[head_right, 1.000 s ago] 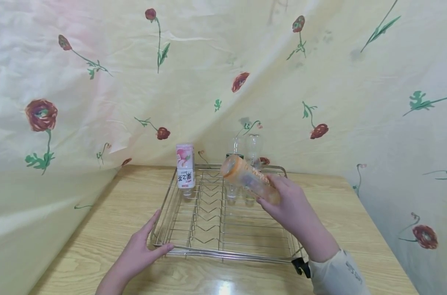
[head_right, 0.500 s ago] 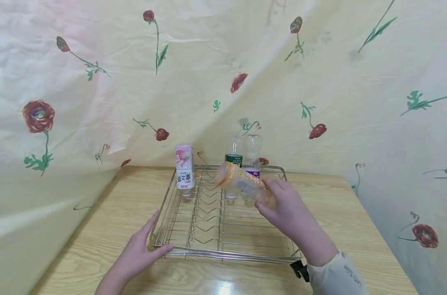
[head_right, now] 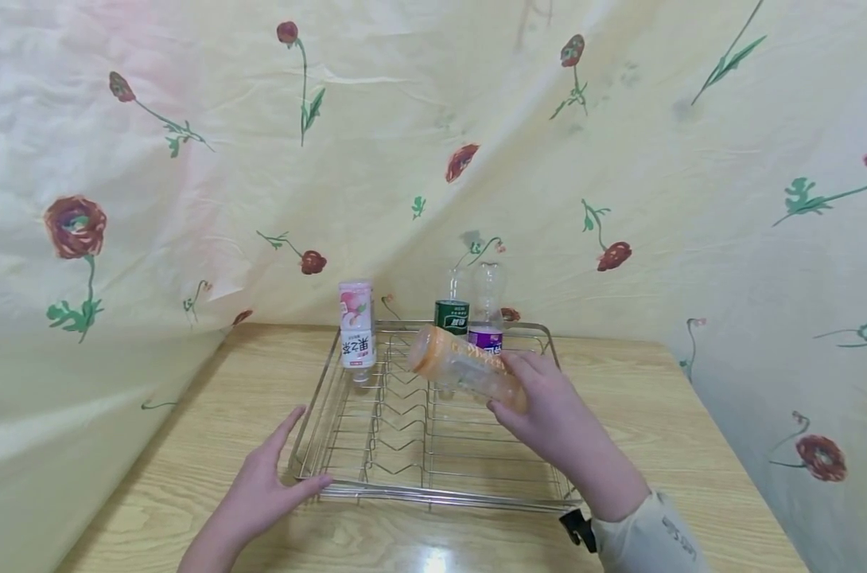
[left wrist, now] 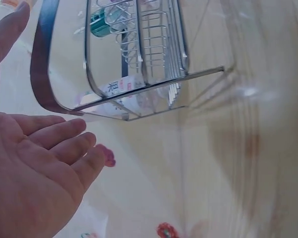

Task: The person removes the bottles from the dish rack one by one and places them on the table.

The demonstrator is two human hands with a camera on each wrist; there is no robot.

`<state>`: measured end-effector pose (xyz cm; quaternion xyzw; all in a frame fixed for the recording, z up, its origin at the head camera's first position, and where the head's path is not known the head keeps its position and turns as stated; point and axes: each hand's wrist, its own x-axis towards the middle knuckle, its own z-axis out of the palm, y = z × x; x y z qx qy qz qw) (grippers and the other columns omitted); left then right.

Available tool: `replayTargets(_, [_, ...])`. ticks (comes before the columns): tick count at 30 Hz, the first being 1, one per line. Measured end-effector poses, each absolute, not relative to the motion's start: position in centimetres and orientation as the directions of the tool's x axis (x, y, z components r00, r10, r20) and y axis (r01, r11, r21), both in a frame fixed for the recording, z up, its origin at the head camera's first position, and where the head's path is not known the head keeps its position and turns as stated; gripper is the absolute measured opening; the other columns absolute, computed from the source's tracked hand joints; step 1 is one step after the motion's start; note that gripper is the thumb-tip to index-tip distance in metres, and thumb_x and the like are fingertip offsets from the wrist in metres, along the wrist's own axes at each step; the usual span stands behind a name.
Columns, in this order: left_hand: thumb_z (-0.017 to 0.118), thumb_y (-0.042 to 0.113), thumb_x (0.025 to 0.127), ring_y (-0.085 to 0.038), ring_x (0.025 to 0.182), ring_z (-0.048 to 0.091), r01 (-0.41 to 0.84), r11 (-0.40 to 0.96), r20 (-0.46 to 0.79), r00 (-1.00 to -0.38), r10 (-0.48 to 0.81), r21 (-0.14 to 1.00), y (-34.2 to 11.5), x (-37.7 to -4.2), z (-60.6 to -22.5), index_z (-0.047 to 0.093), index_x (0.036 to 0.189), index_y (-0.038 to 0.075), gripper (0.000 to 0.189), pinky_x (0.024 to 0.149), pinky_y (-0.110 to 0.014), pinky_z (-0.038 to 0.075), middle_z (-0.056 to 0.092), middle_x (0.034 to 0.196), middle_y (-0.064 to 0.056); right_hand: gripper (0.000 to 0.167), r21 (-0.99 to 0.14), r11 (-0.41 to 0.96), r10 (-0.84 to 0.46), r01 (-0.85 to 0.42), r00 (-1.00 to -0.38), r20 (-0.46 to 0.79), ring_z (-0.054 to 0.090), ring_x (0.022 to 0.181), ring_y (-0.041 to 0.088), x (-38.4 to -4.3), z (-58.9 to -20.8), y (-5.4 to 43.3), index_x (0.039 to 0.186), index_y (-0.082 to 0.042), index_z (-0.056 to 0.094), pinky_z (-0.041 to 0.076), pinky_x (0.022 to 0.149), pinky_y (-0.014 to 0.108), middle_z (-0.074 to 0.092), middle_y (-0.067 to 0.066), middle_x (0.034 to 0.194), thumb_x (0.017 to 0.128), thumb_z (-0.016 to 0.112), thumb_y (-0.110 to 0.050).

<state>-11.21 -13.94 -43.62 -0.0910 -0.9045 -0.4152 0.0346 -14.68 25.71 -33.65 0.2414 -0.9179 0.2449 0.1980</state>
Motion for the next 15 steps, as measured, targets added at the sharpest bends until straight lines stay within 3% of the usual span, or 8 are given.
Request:
replayTargets(10, [0.078,0.071,0.071,-0.043,0.142,0.034,0.238,0.645,0.196,-0.971,0.138,0.726,-13.7,-11.1,-42.3,0.02,0.164,0.025,0.118,0.111,-0.063,0.03,0.029,0.163,-0.011,0.064,-0.363,0.757,-0.364,-0.544,-0.811,0.457,0.063,0.103,0.036,-14.2,-33.5,25.4,0.136,0.0,0.061,0.06,0.078,0.051,0.064,0.019,0.123,0.079,0.087,-0.012])
replayTargets(15, [0.077,0.073,0.071,-0.039,0.144,0.032,0.26,0.649,0.213,-0.965,0.151,0.715,-13.3,-11.1,-41.2,0.017,0.163,0.033,0.117,0.112,-0.062,0.03,0.026,0.164,-0.006,0.067,-0.357,0.756,-0.376,-0.549,-0.81,0.449,0.062,0.11,0.041,-14.1,-33.6,25.2,0.138,0.001,0.059,0.057,0.087,0.056,0.063,0.021,0.127,0.079,0.088,-0.012])
